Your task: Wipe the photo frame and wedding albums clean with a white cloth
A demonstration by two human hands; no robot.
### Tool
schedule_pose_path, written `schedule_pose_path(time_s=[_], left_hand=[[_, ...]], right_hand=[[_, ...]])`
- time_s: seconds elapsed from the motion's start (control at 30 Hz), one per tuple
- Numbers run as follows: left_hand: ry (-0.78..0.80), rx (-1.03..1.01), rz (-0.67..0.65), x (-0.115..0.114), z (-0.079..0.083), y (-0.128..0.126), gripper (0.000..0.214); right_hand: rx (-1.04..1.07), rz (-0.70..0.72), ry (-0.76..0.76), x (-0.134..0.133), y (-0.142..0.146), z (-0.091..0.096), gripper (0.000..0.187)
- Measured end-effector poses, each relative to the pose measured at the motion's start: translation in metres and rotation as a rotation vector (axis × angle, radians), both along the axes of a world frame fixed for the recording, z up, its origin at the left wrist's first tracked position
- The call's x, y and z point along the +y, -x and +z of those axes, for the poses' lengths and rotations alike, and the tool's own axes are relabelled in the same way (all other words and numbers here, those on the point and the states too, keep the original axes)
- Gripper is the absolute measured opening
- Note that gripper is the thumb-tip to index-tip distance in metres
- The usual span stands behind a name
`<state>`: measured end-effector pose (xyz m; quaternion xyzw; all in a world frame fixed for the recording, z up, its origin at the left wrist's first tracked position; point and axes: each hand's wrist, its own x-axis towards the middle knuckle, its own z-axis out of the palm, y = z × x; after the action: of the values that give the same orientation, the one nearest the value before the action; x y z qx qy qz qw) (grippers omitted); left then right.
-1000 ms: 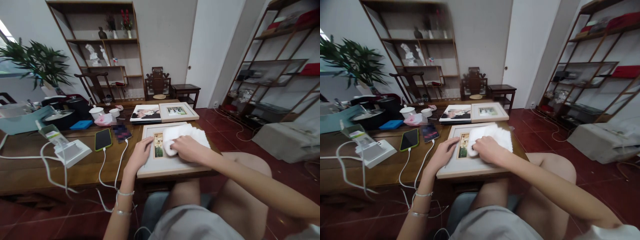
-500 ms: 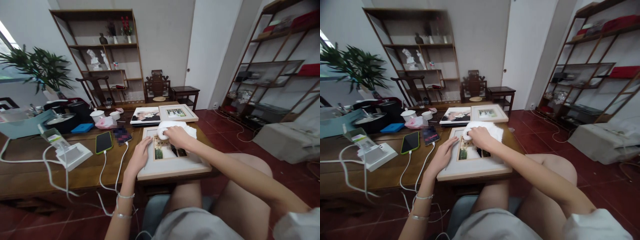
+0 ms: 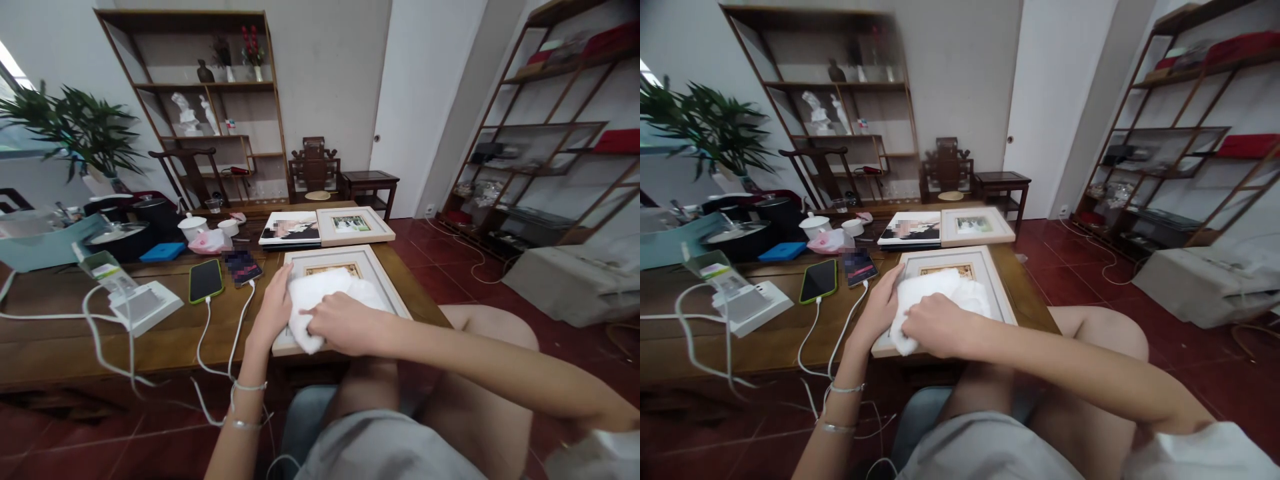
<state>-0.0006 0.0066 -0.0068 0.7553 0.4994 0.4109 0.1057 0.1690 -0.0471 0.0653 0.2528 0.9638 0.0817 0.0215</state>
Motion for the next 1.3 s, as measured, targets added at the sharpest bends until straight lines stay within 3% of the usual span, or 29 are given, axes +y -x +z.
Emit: schedule_pose_path(time_s=[0.1,0.33,0.43,0.57,0.63,0.73,0.87,0.97,1.07,1.3], left_hand=[[-0.002,0.064,0.022,0.0,-0.001,-0.001,0.049],[0.047,0.132,-0.048,-0.003,0.002,-0.002,0.041],[0.067,0.148,-0.103,-0.004,0.004,-0.004,0.038],[0.064,0.127,-0.095,-0.004,0.006,-0.005,0.036],[0.068,0.106,-0.07,-0.004,0.006,-0.005,0.035],[0.073,0.088,-0.058,-0.003,0.006,-0.004,0.035],[0.063,0.091,-0.078,-0.003,0.007,-0.002,0.033],[0.067,0.086,-0.098,-0.004,0.007,-0.002,0.031],[0.066,0.05,-0.117,-0.005,0.008,-0.003,0.034],[0.097,0.034,-0.086,-0.006,0.008,-0.005,0.034]], right_hand=[[-0.003,-0.016,-0.001,-0.013,-0.022,0.002,0.019],[-0.083,-0.324,-0.001,-0.022,-0.087,0.015,0.021],[-0.081,-0.452,-0.049,-0.007,-0.105,0.029,0.023],[0.005,-0.672,-0.285,0.039,-0.105,0.039,0.026],[0.048,-0.651,-0.339,0.064,-0.092,0.035,0.03],[0.05,-0.466,-0.28,0.088,-0.053,0.022,0.035],[0.026,-0.298,-0.182,0.095,0.006,0.002,0.028],[0.002,-0.291,-0.134,0.097,0.025,-0.005,0.025],[-0.029,-0.336,-0.121,0.101,0.014,-0.004,0.025],[-0.128,-0.482,-0.131,0.106,-0.057,0.004,0.027]])
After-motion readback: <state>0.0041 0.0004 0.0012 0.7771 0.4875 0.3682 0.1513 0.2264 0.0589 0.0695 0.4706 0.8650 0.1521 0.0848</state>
